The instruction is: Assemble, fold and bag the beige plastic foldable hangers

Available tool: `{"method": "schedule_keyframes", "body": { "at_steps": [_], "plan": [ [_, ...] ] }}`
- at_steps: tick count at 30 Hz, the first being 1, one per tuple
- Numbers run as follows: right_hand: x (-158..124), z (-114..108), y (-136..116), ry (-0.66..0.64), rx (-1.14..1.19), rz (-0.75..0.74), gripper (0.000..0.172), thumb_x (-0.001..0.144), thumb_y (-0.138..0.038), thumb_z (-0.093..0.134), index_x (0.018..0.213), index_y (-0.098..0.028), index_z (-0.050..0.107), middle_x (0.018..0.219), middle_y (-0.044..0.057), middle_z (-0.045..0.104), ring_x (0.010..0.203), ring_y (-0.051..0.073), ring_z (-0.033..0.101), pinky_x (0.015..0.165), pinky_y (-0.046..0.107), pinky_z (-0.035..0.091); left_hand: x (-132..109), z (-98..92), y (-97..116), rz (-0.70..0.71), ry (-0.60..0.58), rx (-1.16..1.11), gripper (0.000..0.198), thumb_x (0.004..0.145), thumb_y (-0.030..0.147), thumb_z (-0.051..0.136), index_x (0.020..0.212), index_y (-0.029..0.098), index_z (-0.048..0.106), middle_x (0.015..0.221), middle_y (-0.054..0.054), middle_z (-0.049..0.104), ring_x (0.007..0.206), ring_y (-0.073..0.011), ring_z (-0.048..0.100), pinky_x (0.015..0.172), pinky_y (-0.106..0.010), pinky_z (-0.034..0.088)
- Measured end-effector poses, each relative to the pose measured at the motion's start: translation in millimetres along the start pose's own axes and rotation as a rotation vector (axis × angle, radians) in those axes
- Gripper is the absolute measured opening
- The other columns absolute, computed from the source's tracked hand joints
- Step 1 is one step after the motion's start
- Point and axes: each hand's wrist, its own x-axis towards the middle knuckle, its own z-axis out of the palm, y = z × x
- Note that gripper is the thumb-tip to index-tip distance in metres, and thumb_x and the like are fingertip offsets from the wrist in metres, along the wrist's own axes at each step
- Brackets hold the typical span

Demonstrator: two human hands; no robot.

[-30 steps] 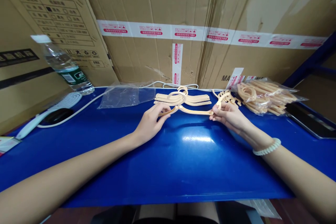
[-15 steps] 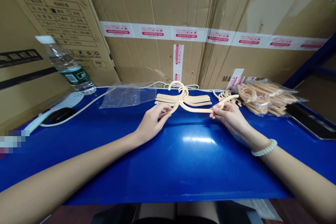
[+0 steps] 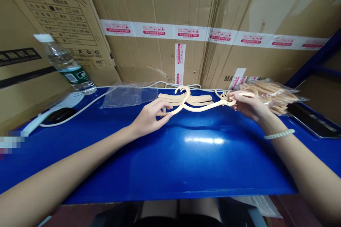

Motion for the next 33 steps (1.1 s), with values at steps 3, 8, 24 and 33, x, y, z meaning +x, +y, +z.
{"method": "schedule_keyframes", "body": {
  "at_steps": [3, 8, 24, 33],
  "plan": [
    [1.5, -23.8, -10.3, -0.118, -0.259, 0.067, 0.038, 0.054, -0.044, 0.093, 0.079, -0.021, 0.079, 0.076, 0.004, 0.073, 0.063, 0.015, 0.062, 0.057, 0.028, 0.051, 2.0, -10.2, -4.4, 0.128, -0.179, 0.013, 0.008, 0.092, 0.016, 0.059, 0.099, 0.017, 0.063, 0.095, -0.005, 0.068, 0.086, -0.0161, 0.064, 0.080, -0.029, 0.051],
    [1.8, -37.0, -21.0, -0.455, -0.736, 0.106, 0.045, 0.065, -0.055, 0.086, 0.089, -0.018, 0.082, 0.089, 0.009, 0.077, 0.080, 0.023, 0.068, 0.075, 0.035, 0.053, 1.3, -12.2, -12.4, 0.104, -0.404, -0.022, 0.008, 0.096, 0.020, 0.057, 0.099, 0.018, 0.065, 0.095, -0.004, 0.070, 0.087, -0.0163, 0.065, 0.079, -0.028, 0.049],
    [3.1, -27.3, -9.6, -0.484, -1.099, 0.212, 0.041, 0.065, -0.055, 0.076, 0.076, -0.016, 0.071, 0.068, 0.006, 0.070, 0.062, 0.018, 0.062, 0.057, 0.029, 0.047, -5.8, -3.9, -41.4, 0.106, -0.321, 0.097, 0.015, 0.098, 0.016, 0.050, 0.100, 0.017, 0.065, 0.098, -0.008, 0.069, 0.093, -0.0209, 0.064, 0.085, -0.034, 0.052],
    [2.5, -21.1, -2.3, -0.405, -1.269, 0.046, 0.015, 0.072, -0.033, 0.068, 0.072, -0.018, 0.068, 0.075, 0.006, 0.074, 0.072, 0.022, 0.068, 0.065, 0.030, 0.050, -11.7, 5.5, -39.0, 0.085, -0.218, 0.154, 0.014, 0.093, 0.013, 0.051, 0.097, 0.017, 0.063, 0.098, -0.008, 0.070, 0.093, -0.0227, 0.065, 0.084, -0.037, 0.052]
  ]
}}
